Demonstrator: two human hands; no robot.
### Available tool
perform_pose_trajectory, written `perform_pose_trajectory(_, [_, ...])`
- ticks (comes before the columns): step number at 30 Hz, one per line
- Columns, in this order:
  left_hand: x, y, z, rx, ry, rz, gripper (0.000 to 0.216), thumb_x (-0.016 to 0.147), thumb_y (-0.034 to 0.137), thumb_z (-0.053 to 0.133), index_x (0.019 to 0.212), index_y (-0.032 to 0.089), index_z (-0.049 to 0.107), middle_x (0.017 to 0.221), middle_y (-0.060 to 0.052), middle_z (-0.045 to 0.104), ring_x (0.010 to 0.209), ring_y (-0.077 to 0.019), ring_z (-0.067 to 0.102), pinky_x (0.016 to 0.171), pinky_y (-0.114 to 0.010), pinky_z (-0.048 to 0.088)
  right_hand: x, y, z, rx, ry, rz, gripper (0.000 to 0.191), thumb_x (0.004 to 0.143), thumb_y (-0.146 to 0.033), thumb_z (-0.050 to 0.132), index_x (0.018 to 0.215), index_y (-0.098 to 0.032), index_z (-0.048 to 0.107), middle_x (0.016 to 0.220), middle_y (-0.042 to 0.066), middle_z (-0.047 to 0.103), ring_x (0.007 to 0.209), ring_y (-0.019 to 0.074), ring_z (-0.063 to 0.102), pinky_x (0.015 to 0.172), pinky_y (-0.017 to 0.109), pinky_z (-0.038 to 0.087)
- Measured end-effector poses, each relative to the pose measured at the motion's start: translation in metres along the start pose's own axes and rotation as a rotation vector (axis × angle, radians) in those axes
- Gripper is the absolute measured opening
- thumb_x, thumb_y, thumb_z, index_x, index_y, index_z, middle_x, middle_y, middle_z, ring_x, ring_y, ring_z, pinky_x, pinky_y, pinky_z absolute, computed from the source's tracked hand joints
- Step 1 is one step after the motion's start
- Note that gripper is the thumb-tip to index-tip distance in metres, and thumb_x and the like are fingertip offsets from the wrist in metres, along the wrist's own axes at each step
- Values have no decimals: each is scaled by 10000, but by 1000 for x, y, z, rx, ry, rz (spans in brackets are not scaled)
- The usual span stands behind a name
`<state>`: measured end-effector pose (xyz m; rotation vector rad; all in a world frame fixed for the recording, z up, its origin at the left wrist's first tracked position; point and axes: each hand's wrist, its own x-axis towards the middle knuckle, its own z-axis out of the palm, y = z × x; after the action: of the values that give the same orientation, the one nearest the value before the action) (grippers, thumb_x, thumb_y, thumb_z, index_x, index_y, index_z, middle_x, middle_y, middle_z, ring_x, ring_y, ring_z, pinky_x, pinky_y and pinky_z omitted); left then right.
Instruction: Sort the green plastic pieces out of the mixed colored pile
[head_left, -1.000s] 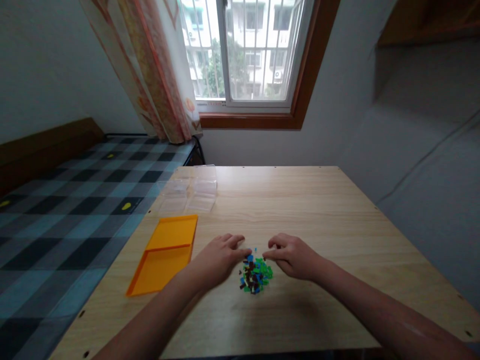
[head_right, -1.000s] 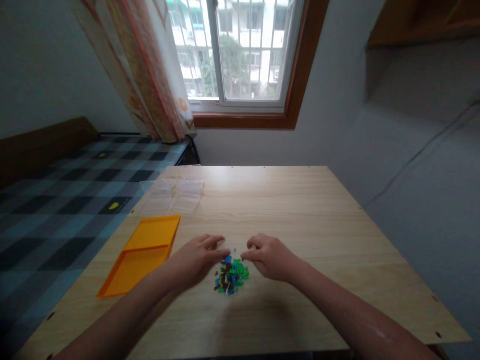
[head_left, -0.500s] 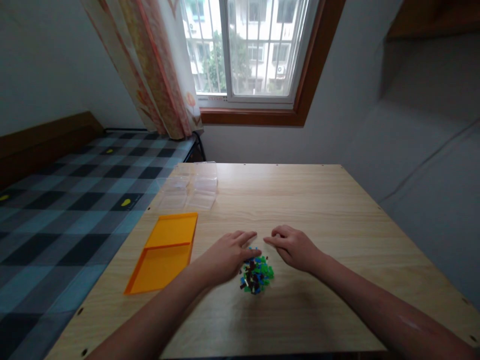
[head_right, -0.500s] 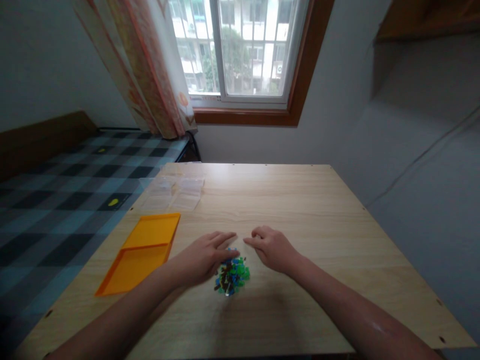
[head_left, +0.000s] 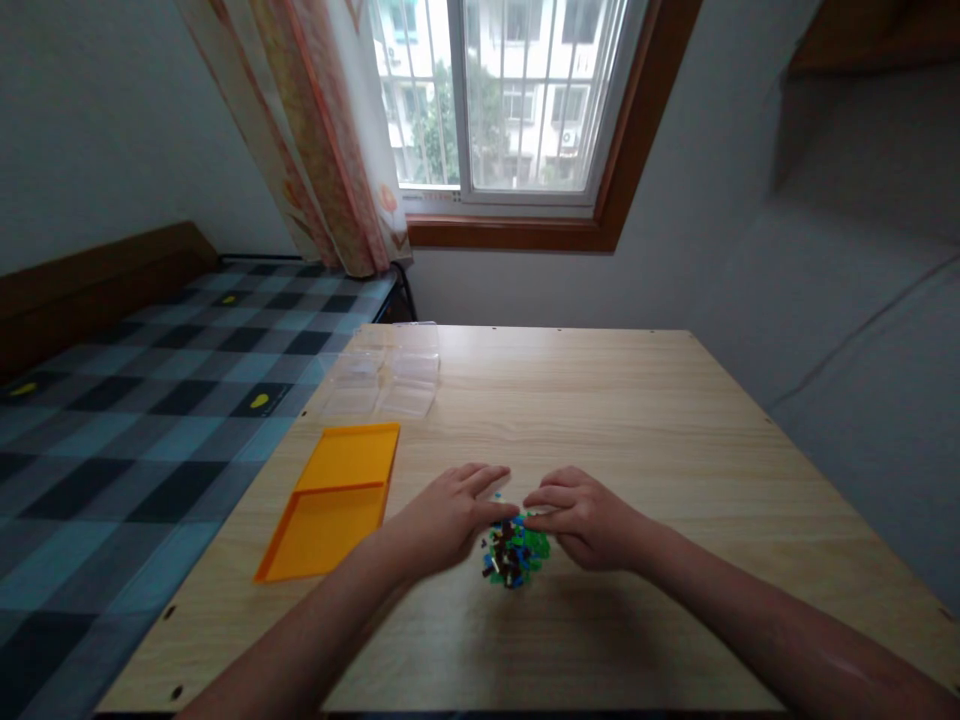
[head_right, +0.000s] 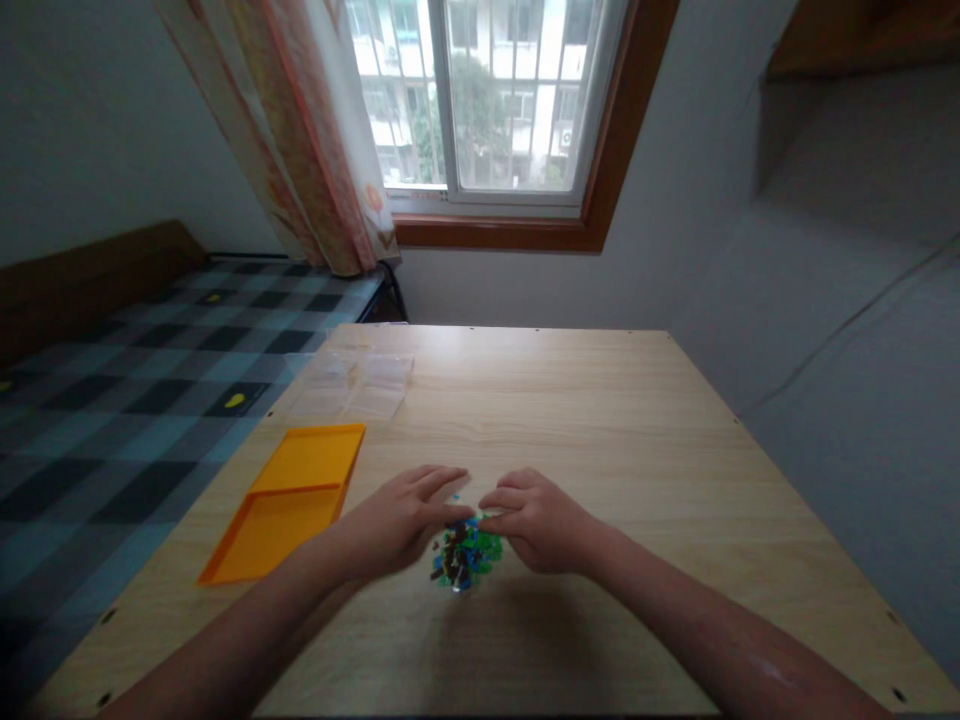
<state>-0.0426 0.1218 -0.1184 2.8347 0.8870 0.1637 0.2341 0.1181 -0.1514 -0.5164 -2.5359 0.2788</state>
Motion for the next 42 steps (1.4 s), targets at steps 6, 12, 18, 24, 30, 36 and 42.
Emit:
perform_pose_trajectory(6, [0,5,7,-35,-14,21,622,828,64,654,1375,360,630,1520,-133,518,1342,-363,535,1089,-549,458,-2,8,6,-25,-45,28,385,921,-148,484,1212,-250,714,1170,76,706,1000,249,603,903,453,474])
perform_pose_trajectory(12, [-1,3,4,-60,15,11,514,802,55,662,1234,327,726,1512,-113,529,1343,-347,529,1099,-528,453,-4,25,3,-41,9,113,372,904,-125,503,1168,-240,738,1209,99,683,1039,261,600,926,478,473])
perform_pose_trajectory(18, [5,0,3,-70,64,-44,404,912,93,576,1248,269,716,1440,-128,585,1292,-318,559,1076,-504,469,-10,29,-9,-38,166,214,339,922,-98,518,1137,-232,744,1074,102,709,967,233,620,865,427,498])
perform_pose_trajectory(24, [16,0,-3,-97,53,-82,291,919,127,578,1128,241,745,1219,-86,708,1096,-259,650,980,-406,506,-10,32,-4,-88,171,356,183,963,-241,625,1085,-222,760,1019,102,722,948,237,637,876,424,500])
perform_pose_trajectory(30, [43,-5,-2,-126,40,-198,199,911,201,616,1027,231,775,1007,-57,747,904,-213,691,823,-303,516,-4,43,2,-97,70,383,428,840,-384,808,1226,-218,723,1131,107,713,1049,274,629,923,433,478])
perform_pose_trajectory(36, [52,-12,3,-148,71,-327,170,842,196,658,945,218,791,913,-56,747,843,-232,698,766,-317,518,6,44,11,-88,22,333,420,819,-430,837,1179,-235,746,1023,77,711,974,242,619,882,396,446])
perform_pose_trajectory(42, [40,-14,1,-197,126,-351,181,876,210,634,990,198,774,953,-64,738,854,-225,685,779,-322,520,26,71,21,-54,64,283,205,869,-334,806,1041,-224,786,907,62,703,871,205,615,823,352,455])
